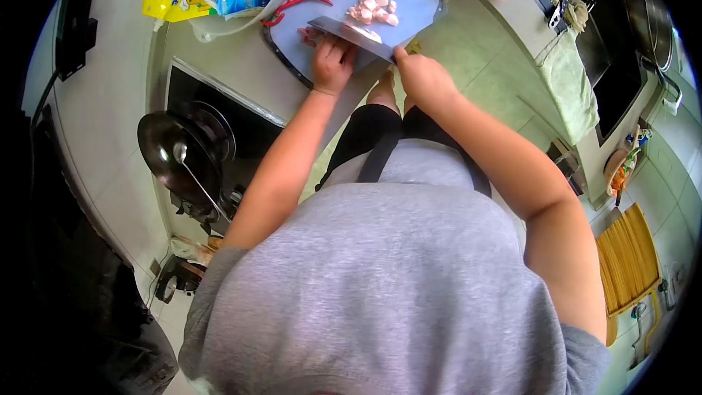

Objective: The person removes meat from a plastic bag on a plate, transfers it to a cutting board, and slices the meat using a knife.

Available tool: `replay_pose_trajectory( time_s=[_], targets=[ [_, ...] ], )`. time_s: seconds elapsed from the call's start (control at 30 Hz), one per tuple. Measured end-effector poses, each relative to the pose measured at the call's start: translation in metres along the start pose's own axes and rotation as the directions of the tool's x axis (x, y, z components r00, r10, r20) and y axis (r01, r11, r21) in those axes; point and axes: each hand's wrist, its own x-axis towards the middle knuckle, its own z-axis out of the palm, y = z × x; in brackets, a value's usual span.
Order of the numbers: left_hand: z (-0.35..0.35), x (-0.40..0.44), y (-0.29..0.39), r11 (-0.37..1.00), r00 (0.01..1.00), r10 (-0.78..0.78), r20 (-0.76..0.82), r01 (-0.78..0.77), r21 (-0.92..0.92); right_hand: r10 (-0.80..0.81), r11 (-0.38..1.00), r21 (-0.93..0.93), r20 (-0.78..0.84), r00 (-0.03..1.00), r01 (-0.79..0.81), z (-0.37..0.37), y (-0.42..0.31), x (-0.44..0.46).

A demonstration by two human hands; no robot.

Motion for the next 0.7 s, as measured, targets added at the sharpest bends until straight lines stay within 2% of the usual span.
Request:
replay_pose_trajectory(
  time_s=[0.07,0.13,0.2,0.3,0.37,0.5,0.6,0.67,0.7],
  targets=[
    [-0.002,-0.002,0.003,1.0,1.0,-0.02,0.013,0.021,-0.018,-0.003,1.0,0.008,0.015,1.0,0.003,0.0,-0.015,0.008],
    [-0.005,-0.001,0.003,1.0,0.999,-0.021,0.038,0.022,-0.021,-0.112,0.993,-0.044,-0.064,0.992,0.109,0.001,-0.025,0.033],
    [-0.008,-0.001,0.004,0.999,0.998,-0.023,0.067,0.025,-0.027,-0.115,0.993,-0.043,-0.043,0.992,0.113,-0.003,-0.023,0.034],
    [-0.006,0.004,0.007,1.0,0.998,0.01,0.058,-0.009,-0.017,-0.063,0.998,-0.017,-0.058,0.996,0.063,-0.02,-0.007,0.014],
    [-0.007,0.003,0.009,1.0,0.999,0.019,0.046,-0.019,-0.018,0.029,0.999,0.024,-0.022,0.999,-0.029,-0.025,0.001,0.004],
    [-0.005,0.002,0.008,0.998,1.0,0.02,0.001,-0.02,-0.063,0.016,0.998,-0.053,-0.03,0.999,-0.017,-0.037,-0.014,-0.01],
    [-0.004,-0.003,0.003,1.0,1.0,0.012,-0.011,-0.012,-0.003,-0.029,0.998,-0.057,-0.015,0.999,0.028,-0.037,-0.023,-0.021],
    [0.0,-0.004,0.001,1.0,0.999,0.02,-0.03,-0.02,0.022,0.03,0.999,-0.027,0.029,0.999,-0.029,-0.037,-0.024,-0.027],
    [0.001,-0.003,0.001,1.0,0.999,0.02,-0.035,-0.019,0.018,0.038,0.999,-0.011,0.0,0.999,-0.038,-0.032,-0.021,-0.028]
  ],
)
